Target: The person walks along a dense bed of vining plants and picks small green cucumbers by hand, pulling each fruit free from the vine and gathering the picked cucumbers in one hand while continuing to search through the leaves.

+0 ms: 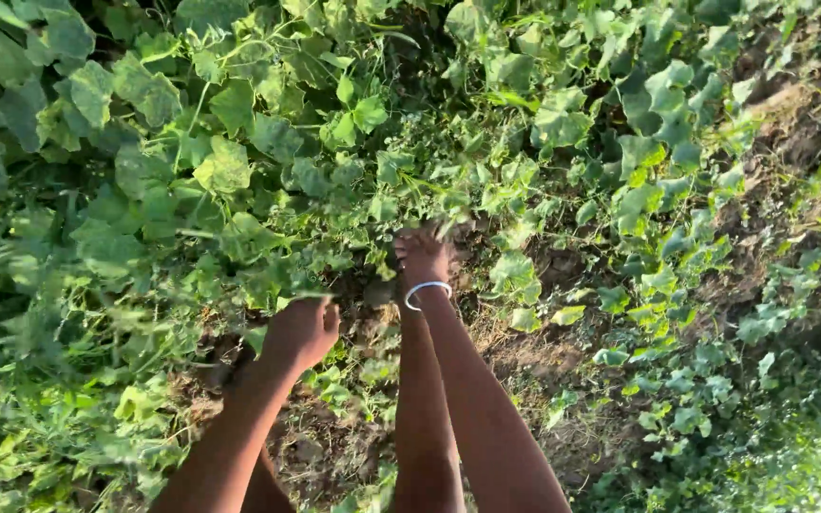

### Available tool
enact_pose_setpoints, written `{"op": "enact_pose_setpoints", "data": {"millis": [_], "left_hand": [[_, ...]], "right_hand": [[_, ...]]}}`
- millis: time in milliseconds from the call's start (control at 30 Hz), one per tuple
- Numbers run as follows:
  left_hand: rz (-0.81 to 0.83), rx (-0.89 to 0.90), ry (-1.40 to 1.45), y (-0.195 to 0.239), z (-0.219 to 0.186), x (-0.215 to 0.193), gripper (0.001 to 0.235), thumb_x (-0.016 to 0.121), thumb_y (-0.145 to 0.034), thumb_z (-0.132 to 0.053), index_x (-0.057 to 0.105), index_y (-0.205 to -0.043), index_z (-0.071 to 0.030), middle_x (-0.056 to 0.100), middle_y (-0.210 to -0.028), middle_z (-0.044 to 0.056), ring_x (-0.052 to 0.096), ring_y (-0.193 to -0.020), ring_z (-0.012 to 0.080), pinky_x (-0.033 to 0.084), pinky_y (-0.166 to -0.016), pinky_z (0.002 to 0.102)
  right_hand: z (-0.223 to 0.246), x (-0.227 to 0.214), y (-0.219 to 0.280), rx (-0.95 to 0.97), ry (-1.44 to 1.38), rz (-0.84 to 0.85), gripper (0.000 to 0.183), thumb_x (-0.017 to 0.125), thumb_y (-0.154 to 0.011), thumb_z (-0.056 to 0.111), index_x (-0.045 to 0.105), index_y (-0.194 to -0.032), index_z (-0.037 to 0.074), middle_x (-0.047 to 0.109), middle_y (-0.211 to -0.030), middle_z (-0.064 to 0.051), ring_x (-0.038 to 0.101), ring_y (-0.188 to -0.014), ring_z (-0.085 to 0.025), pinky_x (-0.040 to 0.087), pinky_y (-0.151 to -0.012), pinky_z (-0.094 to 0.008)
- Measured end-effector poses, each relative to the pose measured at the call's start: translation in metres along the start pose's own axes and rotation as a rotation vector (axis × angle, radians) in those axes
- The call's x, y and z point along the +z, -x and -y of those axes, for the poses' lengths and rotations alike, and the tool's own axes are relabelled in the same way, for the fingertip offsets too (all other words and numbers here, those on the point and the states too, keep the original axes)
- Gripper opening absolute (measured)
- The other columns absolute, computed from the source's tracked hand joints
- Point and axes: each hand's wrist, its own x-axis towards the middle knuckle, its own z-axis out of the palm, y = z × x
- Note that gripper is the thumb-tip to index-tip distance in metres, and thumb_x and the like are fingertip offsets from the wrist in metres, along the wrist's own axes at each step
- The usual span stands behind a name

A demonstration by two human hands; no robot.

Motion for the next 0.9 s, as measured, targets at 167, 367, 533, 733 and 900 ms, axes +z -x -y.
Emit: {"op": "enact_pose_setpoints", "data": {"millis": [167, 367, 533, 733, 900], "left_hand": [[0.168, -0.102, -0.087, -0.026, 0.015, 0.076, 0.034, 0.054, -0.095, -0.033, 0.076, -0.096, -0.007, 0.074, -0.086, 0.017, 0.074, -0.079, 0.0312, 0.060, -0.081, 0.045], [0.109, -0.084, 0.028, -0.040, -0.081, 0.093, 0.042, 0.055, -0.096, -0.033, 0.060, -0.114, 0.005, 0.070, -0.088, 0.022, 0.074, -0.076, 0.0349, 0.062, -0.073, 0.047], [0.030, -0.007, 0.144, -0.065, -0.118, 0.118, 0.033, 0.055, -0.096, -0.029, 0.068, -0.108, -0.001, 0.073, -0.092, 0.020, 0.075, -0.081, 0.0311, 0.062, -0.079, 0.044], [-0.174, 0.014, 0.173, -0.076, -0.130, 0.057, 0.041, 0.062, -0.087, -0.024, 0.062, -0.119, 0.003, 0.073, -0.090, 0.021, 0.074, -0.078, 0.0306, 0.061, -0.080, 0.045], [-0.093, -0.104, 0.117, -0.070, -0.108, -0.004, 0.036, 0.058, -0.094, -0.029, 0.060, -0.117, -0.001, 0.072, -0.089, 0.018, 0.073, -0.080, 0.0303, 0.062, -0.076, 0.044]], "right_hand": [[-0.010, 0.013, -0.121, 0.071, 0.335, -0.255, 0.028, 0.067, -0.104, 0.026, 0.075, -0.109, 0.000, 0.077, -0.102, -0.022, 0.062, -0.068, -0.020, 0.052, -0.068, -0.038], [-0.076, -0.046, -0.209, 0.372, -0.308, 0.126, 0.034, 0.061, -0.102, 0.025, 0.063, -0.126, 0.002, 0.067, -0.115, -0.021, 0.070, -0.099, -0.027, 0.062, -0.086, -0.042], [-0.022, -0.067, -0.166, 0.305, -0.259, 0.204, 0.036, 0.060, -0.098, 0.025, 0.065, -0.125, 0.003, 0.072, -0.116, -0.017, 0.070, -0.101, -0.028, 0.062, -0.083, -0.042], [0.039, -0.112, -0.138, -0.221, 1.195, 0.532, 0.059, 0.074, -0.083, 0.044, 0.061, -0.128, 0.009, 0.071, -0.114, -0.013, 0.070, -0.097, -0.027, 0.060, -0.082, -0.041], [0.031, -0.136, -0.178, 0.640, 0.513, 0.357, 0.054, 0.077, -0.079, 0.015, 0.065, -0.130, 0.025, 0.075, -0.107, -0.010, 0.070, -0.091, -0.021, 0.050, -0.071, -0.043]]}}
